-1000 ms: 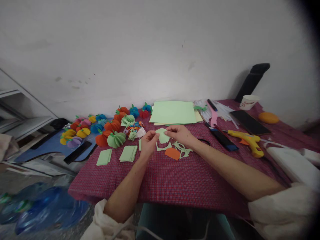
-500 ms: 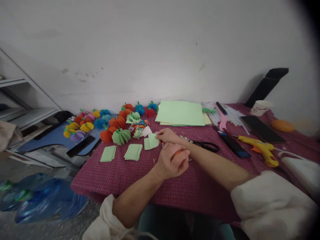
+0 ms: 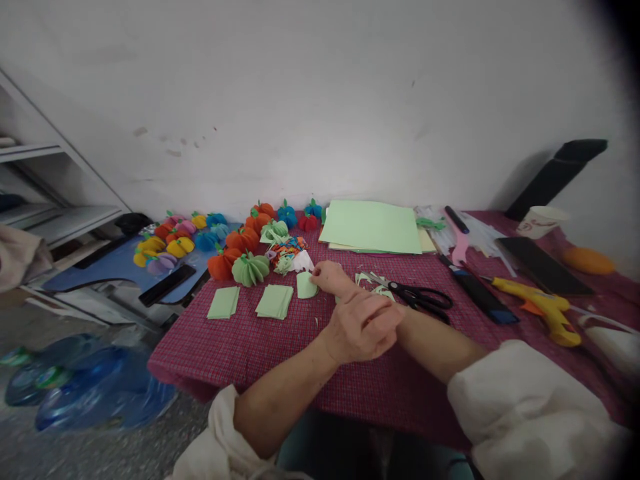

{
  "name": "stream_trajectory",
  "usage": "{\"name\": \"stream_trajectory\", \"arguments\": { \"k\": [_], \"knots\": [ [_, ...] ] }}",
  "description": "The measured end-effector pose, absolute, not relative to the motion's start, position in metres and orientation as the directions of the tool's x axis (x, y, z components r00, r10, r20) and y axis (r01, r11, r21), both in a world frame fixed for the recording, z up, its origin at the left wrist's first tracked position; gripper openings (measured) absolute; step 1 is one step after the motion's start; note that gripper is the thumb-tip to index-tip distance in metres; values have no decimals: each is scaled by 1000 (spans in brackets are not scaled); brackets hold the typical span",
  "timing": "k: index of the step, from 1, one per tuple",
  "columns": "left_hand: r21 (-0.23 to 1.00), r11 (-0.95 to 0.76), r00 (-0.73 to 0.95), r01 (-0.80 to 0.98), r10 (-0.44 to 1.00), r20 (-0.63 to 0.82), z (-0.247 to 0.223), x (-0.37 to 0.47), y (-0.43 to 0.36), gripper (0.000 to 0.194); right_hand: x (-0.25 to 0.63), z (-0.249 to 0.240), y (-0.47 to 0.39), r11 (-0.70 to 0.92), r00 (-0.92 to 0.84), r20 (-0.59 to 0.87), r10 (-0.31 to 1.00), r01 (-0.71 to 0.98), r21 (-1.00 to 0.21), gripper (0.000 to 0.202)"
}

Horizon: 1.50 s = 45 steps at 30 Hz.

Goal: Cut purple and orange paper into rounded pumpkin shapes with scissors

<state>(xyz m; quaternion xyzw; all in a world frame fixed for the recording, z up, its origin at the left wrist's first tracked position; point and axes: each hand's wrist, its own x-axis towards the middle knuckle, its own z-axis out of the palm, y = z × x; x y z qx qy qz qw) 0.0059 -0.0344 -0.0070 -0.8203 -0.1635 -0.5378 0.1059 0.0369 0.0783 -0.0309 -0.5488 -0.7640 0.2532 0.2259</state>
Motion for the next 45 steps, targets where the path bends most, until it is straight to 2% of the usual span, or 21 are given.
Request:
{"name": "stream_trajectory", "arguments": {
  "k": [6,12,13,15,18,20,23,26,35,41,45],
  "knots": [
    [62,-883,341,466,244,908,-5,4,-31,33,60,-18,72,321,-307,123,944,759,-566,30],
    [229,-624,308,748,631,712,17,-24,-26,25,126,0,41,394,-367,156,917,767,-506,16],
    [225,-560,282,797,675,682,17,-37,-26,26,137,-1,32,405,-357,194,914,774,-487,18],
    [197,-390,190,899,755,627,11,-66,-26,27,155,-8,16,493,-364,368,856,790,-365,18],
    [127,-64,-12,990,851,524,-10,-109,-32,36,170,-22,-2,609,-430,519,738,756,-240,18],
    [69,71,-95,995,888,451,-25,-128,-39,42,172,-30,-9,683,-492,568,660,708,-180,19],
    [8,163,-153,987,908,390,-40,-139,-47,49,171,-37,-14,755,-577,576,579,646,-113,20],
    [-15,201,-179,980,904,388,-45,-139,-49,52,170,-41,-17,756,-598,544,588,646,-106,20],
    [13,144,-134,989,877,462,-54,-148,-44,47,169,-46,-20,572,-479,393,785,804,-162,30],
    [59,48,-71,997,852,519,-53,-152,-43,36,168,-46,-23,563,-468,383,796,805,-186,40],
    [129,-12,-59,992,845,531,-52,-152,-42,31,167,-47,-24,582,-486,366,793,781,-224,39]
  ]
}}
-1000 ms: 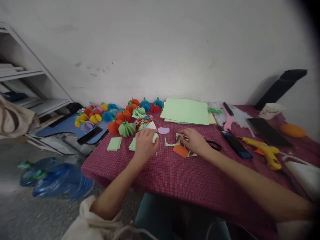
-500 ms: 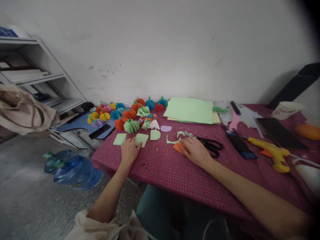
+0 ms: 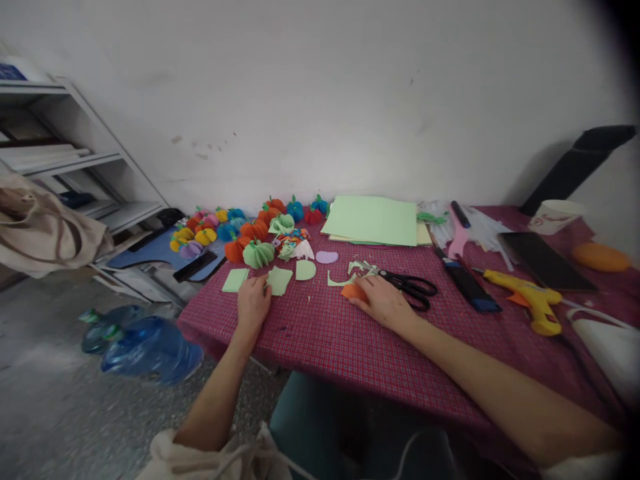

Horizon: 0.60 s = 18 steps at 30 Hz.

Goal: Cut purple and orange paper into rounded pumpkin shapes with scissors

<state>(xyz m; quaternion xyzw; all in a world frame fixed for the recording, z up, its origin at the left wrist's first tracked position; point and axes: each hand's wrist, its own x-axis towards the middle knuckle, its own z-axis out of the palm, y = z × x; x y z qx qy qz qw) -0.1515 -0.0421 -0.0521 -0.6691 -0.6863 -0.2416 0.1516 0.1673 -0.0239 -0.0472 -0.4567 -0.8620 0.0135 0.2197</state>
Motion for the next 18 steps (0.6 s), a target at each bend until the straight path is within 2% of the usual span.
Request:
{"name": "stream_trajectory", "arguments": {
  "k": [3,6,10,14,17,18],
  "knots": [
    [207,-46,-76,977,835,544,-51,-150,-43,34,169,-50,-21,555,-459,332,824,773,-308,40],
    [330,-59,-133,942,837,530,-49,-150,-44,28,170,-52,-14,474,-405,247,880,755,-454,45],
    [613,-69,-305,787,820,484,-47,-153,-43,19,171,-50,-6,381,-347,174,922,725,-573,31],
    [747,-85,-395,659,807,440,-43,-145,-43,24,171,-48,-1,368,-346,160,925,701,-611,17],
    [883,-110,-443,457,832,333,-37,-124,-43,25,173,-49,1,343,-325,156,933,663,-666,10],
    [960,-103,-459,261,861,217,-34,-115,-43,22,173,-50,1,337,-320,160,934,641,-690,9]
  ]
}}
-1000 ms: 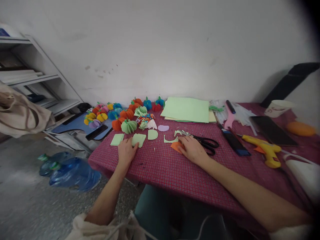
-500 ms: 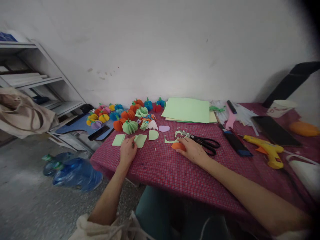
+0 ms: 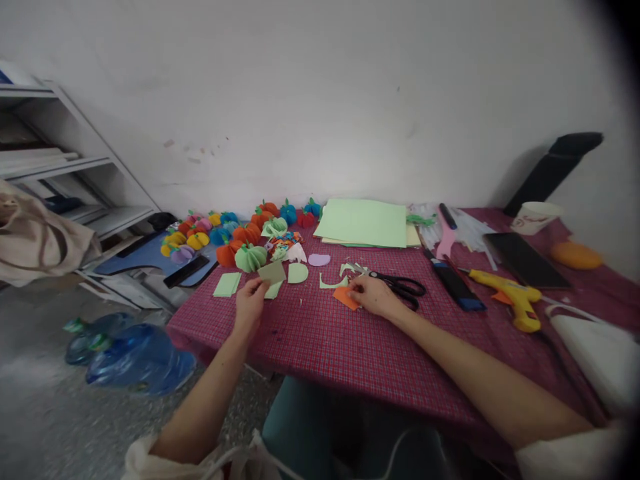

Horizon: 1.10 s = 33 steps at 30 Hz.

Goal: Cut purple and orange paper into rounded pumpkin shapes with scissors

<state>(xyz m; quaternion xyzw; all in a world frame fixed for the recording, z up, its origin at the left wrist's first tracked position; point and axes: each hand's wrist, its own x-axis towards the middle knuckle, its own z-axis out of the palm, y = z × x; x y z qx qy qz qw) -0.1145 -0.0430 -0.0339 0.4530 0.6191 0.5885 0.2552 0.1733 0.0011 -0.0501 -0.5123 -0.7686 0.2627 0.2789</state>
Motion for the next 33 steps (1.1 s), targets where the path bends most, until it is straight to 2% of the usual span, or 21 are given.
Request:
{"name": "stream_trajectory", "arguments": {
  "k": [7,12,14,17,22,25,33],
  "knots": [
    [996,-84,-264,18,961,86,-17,-46,-20,23,179,-41,1,278,-218,204,954,403,-872,27],
    [997,-67,-99,-42,993,62,-13,6,-1,19,186,-22,-2,237,-23,236,971,27,-971,30],
    [997,-57,-44,-61,998,54,-18,23,0,20,189,-16,-2,249,33,248,968,-44,-967,27],
    [997,-48,23,-64,998,50,-28,38,-3,22,191,-14,-3,245,51,242,969,-64,-967,25],
    [997,-83,141,-4,987,83,-37,38,-11,25,185,-20,-5,125,-19,128,992,-88,-988,24],
    [995,-100,178,16,979,95,-35,35,-13,27,183,-22,-6,115,-38,118,992,-74,-991,23],
    [986,-142,82,88,987,135,-31,30,-12,29,182,-27,-5,149,-32,149,988,-1,-989,22]
  ]
}}
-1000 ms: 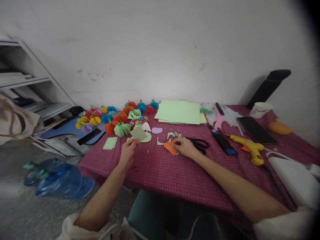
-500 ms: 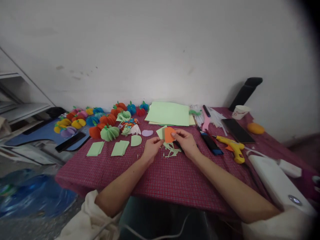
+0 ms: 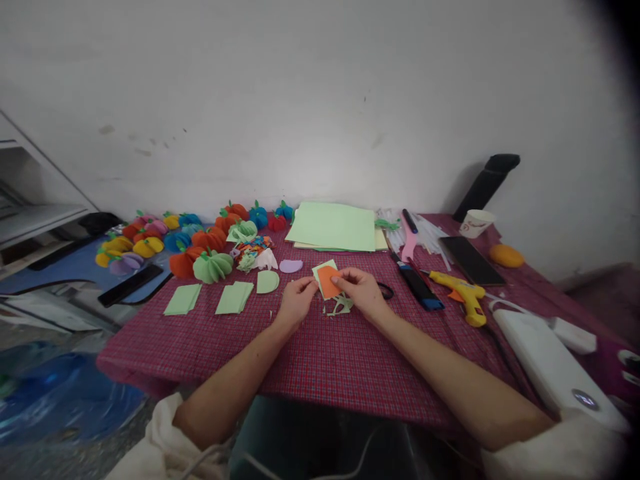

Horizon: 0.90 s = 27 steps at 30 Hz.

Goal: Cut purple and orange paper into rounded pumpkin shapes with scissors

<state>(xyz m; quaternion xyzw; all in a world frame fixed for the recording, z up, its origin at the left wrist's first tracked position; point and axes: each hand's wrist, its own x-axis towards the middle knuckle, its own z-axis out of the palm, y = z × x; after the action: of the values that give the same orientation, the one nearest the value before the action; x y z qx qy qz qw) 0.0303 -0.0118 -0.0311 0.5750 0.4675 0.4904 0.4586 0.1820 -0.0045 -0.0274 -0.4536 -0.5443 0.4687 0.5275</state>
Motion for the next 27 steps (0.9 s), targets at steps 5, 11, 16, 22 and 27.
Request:
{"name": "stream_trajectory", "arguments": {
  "k": [5,11,16,22,27],
  "knots": [
    [984,-159,91,83,984,152,-32,31,-13,27,182,-33,-4,176,-22,174,984,84,-981,23],
    [975,-191,84,113,980,182,-32,31,-13,28,183,-34,-5,197,-39,194,980,99,-975,23],
    [972,-173,66,162,984,165,-34,30,-12,29,182,-35,-5,214,-69,208,976,86,-973,25],
    [965,-179,66,191,983,169,-35,29,-11,30,183,-35,-3,253,-100,238,966,175,-952,24],
    [959,-189,83,211,981,175,-35,29,-12,31,186,-33,-2,280,-110,259,960,269,-922,23]
  ]
}}
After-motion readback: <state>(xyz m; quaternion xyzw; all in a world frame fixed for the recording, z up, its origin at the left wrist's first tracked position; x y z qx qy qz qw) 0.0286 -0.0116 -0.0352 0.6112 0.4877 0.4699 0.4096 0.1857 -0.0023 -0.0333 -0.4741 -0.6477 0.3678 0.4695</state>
